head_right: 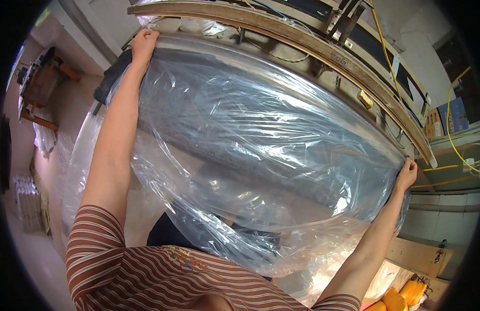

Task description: The person wraps a large, curved, dark-colored object, likely a piece of furniture, with a clear plastic sheet. They repeatedly pull, smooth, and tuck the plastic around the object's surface to ensure it is fully covered.

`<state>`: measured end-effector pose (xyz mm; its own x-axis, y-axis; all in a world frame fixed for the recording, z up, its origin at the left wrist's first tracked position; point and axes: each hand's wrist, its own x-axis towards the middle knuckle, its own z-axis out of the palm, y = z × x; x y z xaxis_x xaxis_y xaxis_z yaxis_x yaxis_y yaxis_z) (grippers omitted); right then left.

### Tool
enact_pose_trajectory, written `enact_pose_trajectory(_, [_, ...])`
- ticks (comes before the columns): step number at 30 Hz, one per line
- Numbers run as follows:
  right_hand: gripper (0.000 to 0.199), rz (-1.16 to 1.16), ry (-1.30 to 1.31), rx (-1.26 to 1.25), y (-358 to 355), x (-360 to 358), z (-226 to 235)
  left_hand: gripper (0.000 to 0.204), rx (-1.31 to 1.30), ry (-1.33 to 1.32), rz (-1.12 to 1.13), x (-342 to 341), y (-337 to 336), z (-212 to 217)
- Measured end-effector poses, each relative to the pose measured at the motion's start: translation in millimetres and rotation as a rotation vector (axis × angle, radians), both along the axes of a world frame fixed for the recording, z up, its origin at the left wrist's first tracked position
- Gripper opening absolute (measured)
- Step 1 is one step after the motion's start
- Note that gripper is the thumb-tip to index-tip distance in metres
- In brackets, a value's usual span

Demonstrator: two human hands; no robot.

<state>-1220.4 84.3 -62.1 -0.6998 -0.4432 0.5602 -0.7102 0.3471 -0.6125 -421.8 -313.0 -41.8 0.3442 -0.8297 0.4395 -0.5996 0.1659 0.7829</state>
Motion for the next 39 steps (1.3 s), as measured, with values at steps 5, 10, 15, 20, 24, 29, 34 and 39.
enact_pose_trajectory(5, [0.034, -0.214, 0.209, 0.126, 3.1, -18.4, 5.1, 0.027, 0.173, -0.013, 0.026, 10.9, -13.9, 0.8])
enact_pose_trajectory(10, [0.029, -0.148, -0.044, -0.016, 3.0, -3.7, 10.5, 0.022, 0.113, 0.865, -0.127, 28.9, -10.2, 4.1])
enact_pose_trajectory(15, [0.046, 0.063, -0.108, -0.135, -0.2, 26.5, 20.5, 0.051, 0.057, 0.277, -0.001, 60.4, -15.9, 7.5])
enact_pose_trajectory(20, [0.053, 0.061, -0.563, -0.26, 38.5, 2.6, 37.7, 0.067, 0.359, -0.279, -0.151, -11.1, 14.3, 2.3])
enact_pose_trajectory(24, [0.036, 0.101, -0.045, -0.012, 54.4, 56.0, 71.5, 0.042, 0.128, 0.271, -0.297, 151.8, -39.2, -20.7])
enact_pose_trajectory(29, [0.028, 0.151, -0.079, 0.355, 129.8, 148.3, 48.1, 0.059, 0.263, -0.699, 0.191, 373.4, -53.3, 23.8])
enact_pose_trajectory(34, [0.036, 0.246, 0.373, 0.393, 154.4, 194.7, 38.7, 0.047, 0.191, -1.255, 0.271, 276.6, -47.1, 18.7])
enact_pose_trajectory(39, [0.043, 0.238, 0.317, 0.448, 148.5, 188.9, 35.8, 0.033, -0.027, -0.684, -0.831, -83.5, 121.3, 38.2])
